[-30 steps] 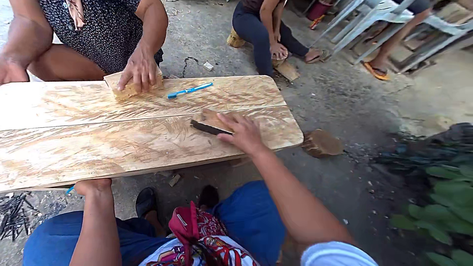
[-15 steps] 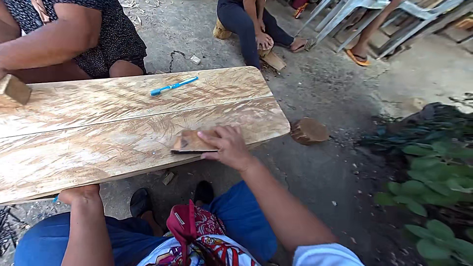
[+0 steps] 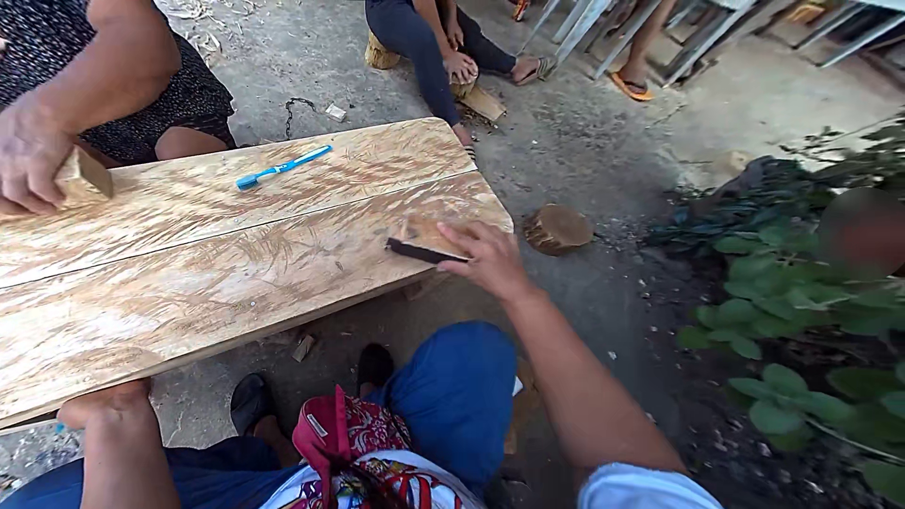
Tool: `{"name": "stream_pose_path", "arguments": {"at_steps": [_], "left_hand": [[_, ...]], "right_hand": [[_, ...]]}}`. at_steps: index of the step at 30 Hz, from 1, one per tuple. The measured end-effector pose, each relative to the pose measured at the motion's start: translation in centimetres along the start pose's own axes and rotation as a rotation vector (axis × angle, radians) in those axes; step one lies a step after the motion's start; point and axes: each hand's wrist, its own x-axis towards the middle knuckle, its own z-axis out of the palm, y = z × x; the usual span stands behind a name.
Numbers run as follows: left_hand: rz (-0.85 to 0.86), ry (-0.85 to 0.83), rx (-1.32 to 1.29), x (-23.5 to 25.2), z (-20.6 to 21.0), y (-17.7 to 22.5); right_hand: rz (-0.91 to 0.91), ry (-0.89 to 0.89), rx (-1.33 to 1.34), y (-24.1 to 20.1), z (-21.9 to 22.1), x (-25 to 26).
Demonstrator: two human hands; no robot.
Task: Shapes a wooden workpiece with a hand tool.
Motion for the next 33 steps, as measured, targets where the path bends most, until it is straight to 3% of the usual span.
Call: {"name": "stream_pose_path", "arguments": {"at_steps": [2,4,7,9,13,16,19,21,23,27,30,33], "left_hand": [[-0.001,-0.006,0.0,0.0,0.1,0.0],[-0.002,-0.013,0.005,0.1,-0.1,-0.1],[0.005,-0.008,-0.001,0.0,0.1,0.0],[0.012,-0.002,-0.014,0.1,0.0,-0.1],[-0.015,-0.034,0.014,-0.3,0.1,0.1],[-0.011,-0.03,0.027,-0.4,0.0,0.2],[0.0,0.006,0.032,-0.1,-0.1,0.2],[0.01,0.023,0.02,0.4,-0.3,0.1],[0.01,0.02,0.019,0.5,-0.3,0.0],[-0.005,0.019,0.014,0.2,0.0,0.0],[-0.002,0.019,0.015,-0.1,0.3,0.0],[-0.013,-0.007,0.037,-0.7,0.4,0.1]], "right_hand": [[0.254,-0.025,-0.058,5.8,-1.9,-0.3],[0.426,-0.057,-0.069,9.0,-3.0,0.0],[0.327,-0.041,-0.031,7.8,-2.7,0.7],[0.114,-0.002,0.009,3.1,-1.1,1.6],[-0.26,0.024,0.143,-11.9,3.9,3.9],[-0.438,-0.157,0.185,-22.2,6.0,5.4],[-0.499,-0.295,0.206,-25.9,6.0,6.2],[-0.473,-0.253,0.205,-24.1,5.7,5.8],[-0.405,-0.146,0.188,-19.4,5.1,5.4],[-0.088,-0.026,0.066,-5.0,1.7,4.4],[0.212,-0.053,-0.036,5.2,-1.2,3.8],[0.371,-0.083,-0.029,8.0,-2.3,4.1]]}}
